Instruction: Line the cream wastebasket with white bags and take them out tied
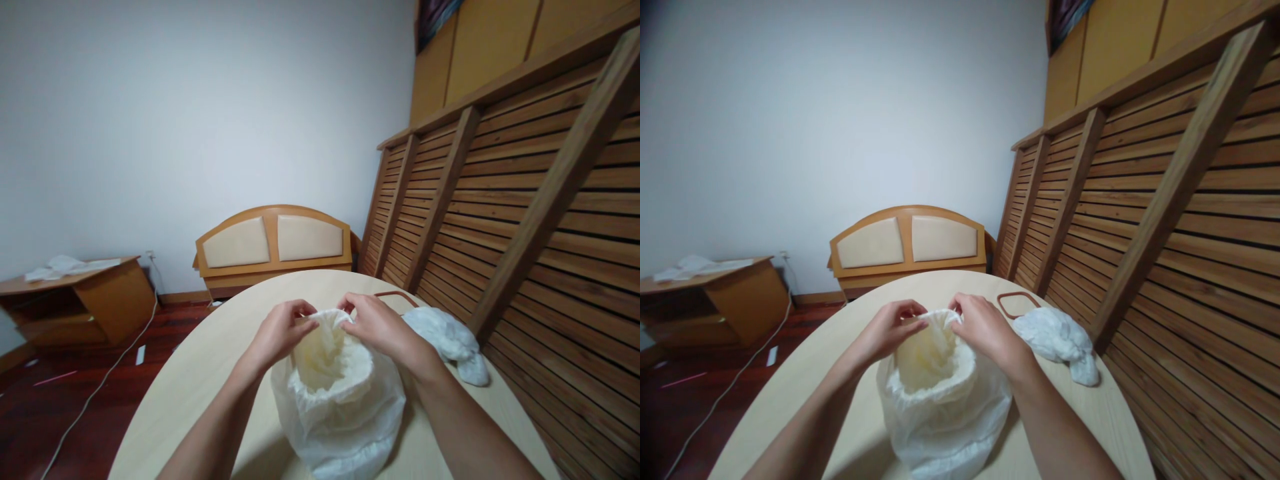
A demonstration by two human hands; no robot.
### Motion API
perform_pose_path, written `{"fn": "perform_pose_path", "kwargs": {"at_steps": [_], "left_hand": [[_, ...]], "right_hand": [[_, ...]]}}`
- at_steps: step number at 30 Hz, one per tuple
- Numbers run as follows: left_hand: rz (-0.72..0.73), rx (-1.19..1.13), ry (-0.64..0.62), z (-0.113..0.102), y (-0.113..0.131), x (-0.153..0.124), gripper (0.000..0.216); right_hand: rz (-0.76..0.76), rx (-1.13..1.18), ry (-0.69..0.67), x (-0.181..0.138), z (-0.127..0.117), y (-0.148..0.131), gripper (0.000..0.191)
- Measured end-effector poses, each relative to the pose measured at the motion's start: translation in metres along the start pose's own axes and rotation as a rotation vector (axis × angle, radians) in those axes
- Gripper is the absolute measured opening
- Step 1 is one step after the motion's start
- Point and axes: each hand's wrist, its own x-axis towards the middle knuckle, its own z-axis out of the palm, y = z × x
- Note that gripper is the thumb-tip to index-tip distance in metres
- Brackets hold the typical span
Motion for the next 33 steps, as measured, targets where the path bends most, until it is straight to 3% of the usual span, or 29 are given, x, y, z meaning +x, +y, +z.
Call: {"fn": "perform_pose_path", "kwargs": {"at_steps": [8,13,18,23,26,33], "left_hand": [[0.026,0.124,0.034,0.007,0.010,-0.005,0.018],[-0.005,0.175,0.016,0.006,0.009,-0.004,0.020],[-0.028,0.244,0.008,0.004,0.014,-0.006,0.019],[-0.012,0.312,0.013,0.002,0.022,-0.008,0.018],[-0.005,0.317,0.011,0.002,0.022,-0.008,0.018],[0.022,0.232,0.040,-0.004,0.013,-0.009,0.018]], "right_hand": [[-0.109,-0.013,0.027,-0.001,0.002,-0.007,0.023],[-0.045,-0.095,-0.062,-0.002,-0.002,-0.007,0.019],[0.005,-0.263,-0.133,-0.009,-0.007,-0.008,0.029],[-0.064,-0.271,-0.040,-0.007,-0.002,-0.011,0.029],[-0.040,-0.258,-0.078,-0.004,0.000,-0.012,0.020],[0.014,-0.308,-0.136,-0.005,-0.009,-0.011,0.025]]}}
